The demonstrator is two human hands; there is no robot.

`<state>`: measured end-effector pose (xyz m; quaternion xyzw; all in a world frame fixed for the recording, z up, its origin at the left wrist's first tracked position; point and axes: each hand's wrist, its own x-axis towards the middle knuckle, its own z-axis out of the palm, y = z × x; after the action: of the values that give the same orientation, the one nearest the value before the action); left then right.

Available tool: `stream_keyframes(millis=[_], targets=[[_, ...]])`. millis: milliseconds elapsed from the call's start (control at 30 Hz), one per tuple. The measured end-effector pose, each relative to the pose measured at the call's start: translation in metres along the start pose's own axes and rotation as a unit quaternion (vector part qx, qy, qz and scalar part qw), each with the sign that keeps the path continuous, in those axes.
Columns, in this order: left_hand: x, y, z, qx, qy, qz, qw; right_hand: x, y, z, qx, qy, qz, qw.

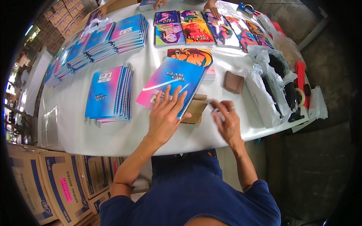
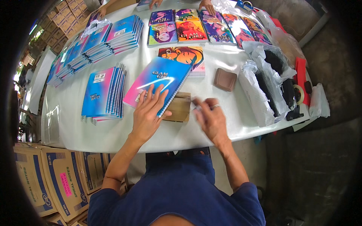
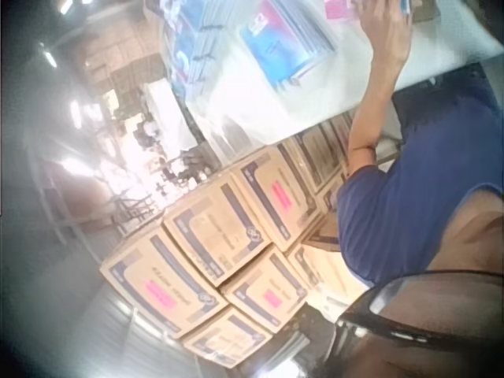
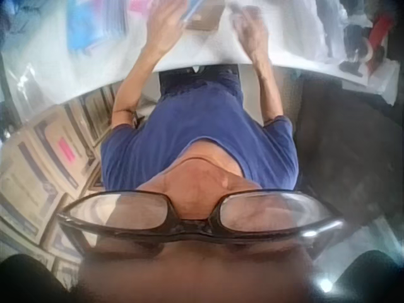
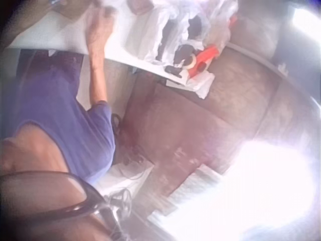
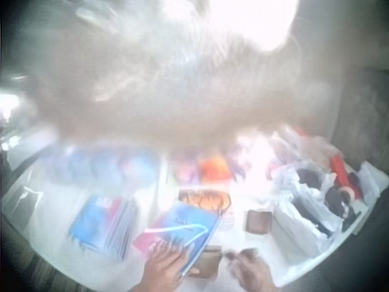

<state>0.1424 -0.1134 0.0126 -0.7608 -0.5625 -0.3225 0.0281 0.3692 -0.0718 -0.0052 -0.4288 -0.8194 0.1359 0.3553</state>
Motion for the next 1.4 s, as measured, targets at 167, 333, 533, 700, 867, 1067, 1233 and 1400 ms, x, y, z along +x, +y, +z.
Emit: stream_keyframes(millis=[167, 333, 533, 700, 867, 1067, 1233, 1400], targets=[[0.006, 0.005, 0.010, 0.063, 0.035, 0.015, 0.997, -0.007, -0.049, -0.005, 0.004, -0.038, -0.054, 0.998], [0.007, 0.008, 0.011, 0.065, 0.042, 0.002, 0.997, -0.002, -0.048, -0.006, -0.020, -0.026, -0.090, 0.995], [0.004, 0.002, 0.004, 0.103, 0.051, 0.019, 0.993, 0.016, -0.045, -0.016, 0.359, -0.307, 0.194, 0.860], [0.020, -0.048, -0.054, 0.117, 0.156, -0.015, 0.981, 0.034, -0.030, -0.026, 0.237, -0.097, 0.044, 0.966], [0.010, -0.079, -0.128, 0.148, 0.208, -0.033, 0.966, 0.024, 0.045, -0.010, -0.100, -0.050, 0.022, 0.993], [-0.073, -0.158, -0.124, 0.022, -0.164, -0.194, 0.967, 0.048, 0.075, 0.007, -0.065, 0.024, -0.081, 0.994], [-0.054, -0.129, -0.121, 0.025, -0.132, -0.196, 0.971, 0.146, 0.105, 0.038, -0.037, 0.078, 0.045, 0.995], [-0.025, -0.106, -0.094, 0.020, -0.031, -0.099, 0.994, 0.194, 0.151, 0.071, -0.013, -0.151, 0.322, 0.934]])
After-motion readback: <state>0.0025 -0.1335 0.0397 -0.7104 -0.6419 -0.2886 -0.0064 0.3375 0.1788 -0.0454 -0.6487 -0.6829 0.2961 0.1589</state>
